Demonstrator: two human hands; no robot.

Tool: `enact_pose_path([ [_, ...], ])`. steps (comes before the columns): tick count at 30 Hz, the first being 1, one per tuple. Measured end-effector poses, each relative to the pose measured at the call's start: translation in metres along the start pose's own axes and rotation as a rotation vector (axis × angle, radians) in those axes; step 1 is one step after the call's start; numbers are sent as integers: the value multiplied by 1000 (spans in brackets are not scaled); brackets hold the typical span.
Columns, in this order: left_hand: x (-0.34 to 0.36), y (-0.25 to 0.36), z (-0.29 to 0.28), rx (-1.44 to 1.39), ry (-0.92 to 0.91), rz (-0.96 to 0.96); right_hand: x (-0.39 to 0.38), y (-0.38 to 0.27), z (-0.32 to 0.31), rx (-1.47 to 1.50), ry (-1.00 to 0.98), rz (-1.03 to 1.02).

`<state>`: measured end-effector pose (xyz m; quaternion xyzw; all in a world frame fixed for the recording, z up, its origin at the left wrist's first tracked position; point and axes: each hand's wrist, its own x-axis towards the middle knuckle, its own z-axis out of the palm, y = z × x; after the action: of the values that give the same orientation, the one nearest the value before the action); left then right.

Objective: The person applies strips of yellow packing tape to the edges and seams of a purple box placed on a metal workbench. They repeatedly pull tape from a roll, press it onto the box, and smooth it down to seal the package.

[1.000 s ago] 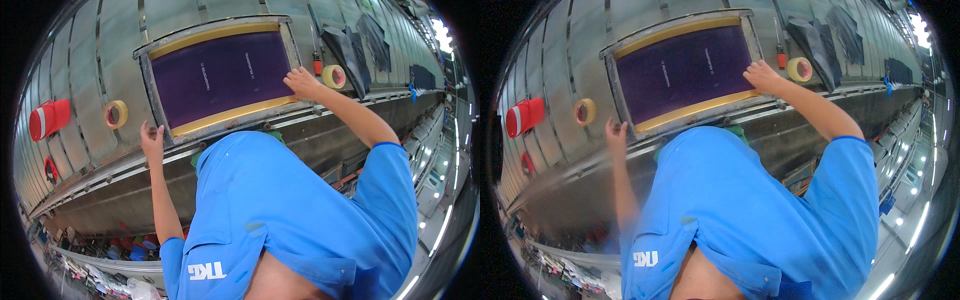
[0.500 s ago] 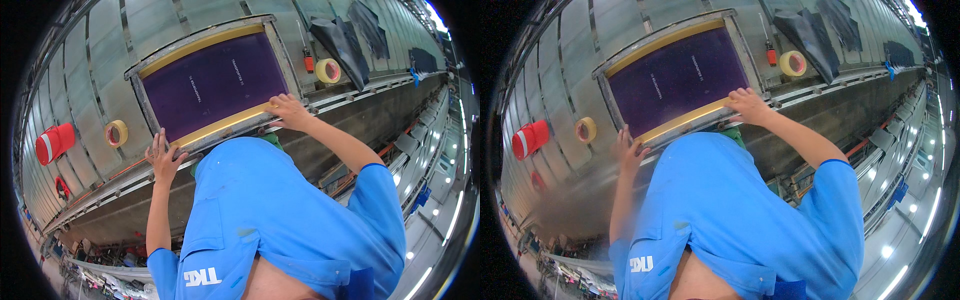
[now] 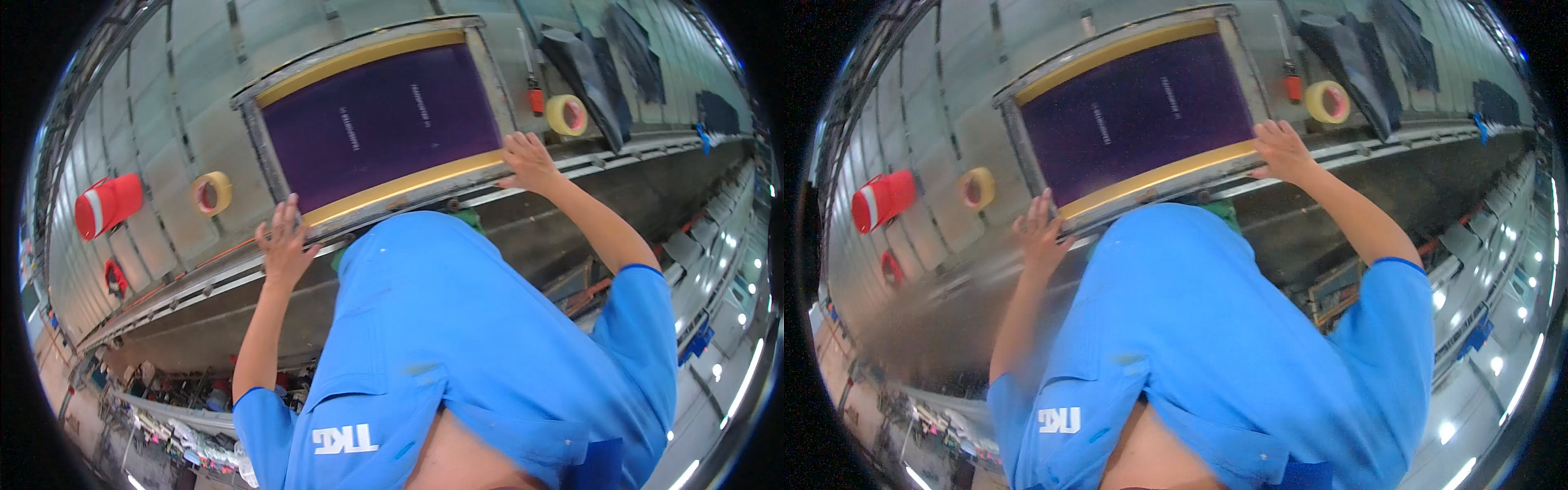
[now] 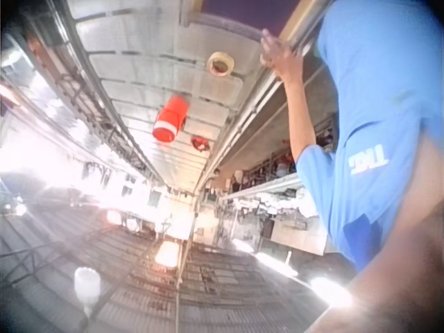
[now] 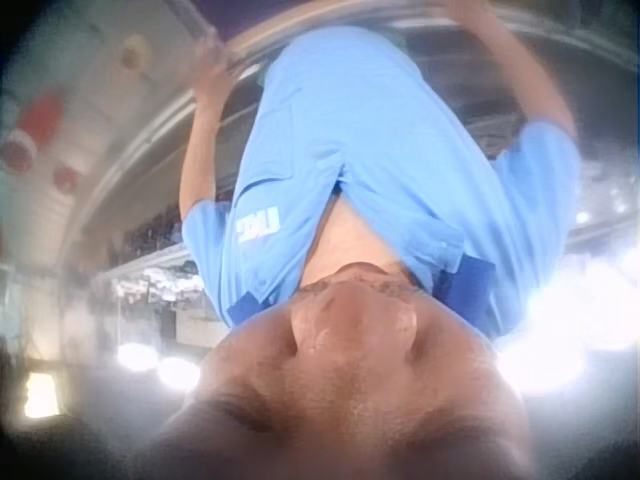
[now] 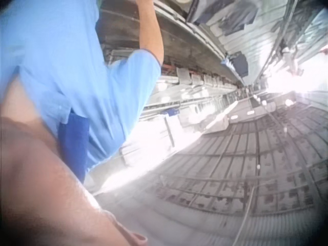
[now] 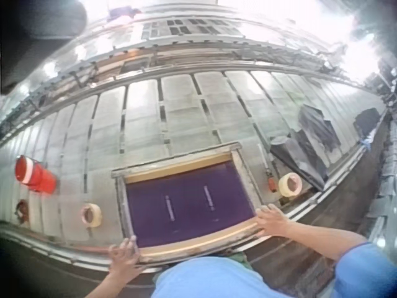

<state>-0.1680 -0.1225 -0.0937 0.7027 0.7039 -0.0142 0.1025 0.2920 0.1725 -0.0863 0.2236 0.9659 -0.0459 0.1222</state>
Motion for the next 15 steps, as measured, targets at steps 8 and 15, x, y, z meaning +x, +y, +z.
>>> enact_pose_path([
  [8,1,5,8,-80,72,-59,-1,-25,9,290,6,56],
  [15,-2,-3,11,25,60,34,1,-8,-6,159,132,-11],
])
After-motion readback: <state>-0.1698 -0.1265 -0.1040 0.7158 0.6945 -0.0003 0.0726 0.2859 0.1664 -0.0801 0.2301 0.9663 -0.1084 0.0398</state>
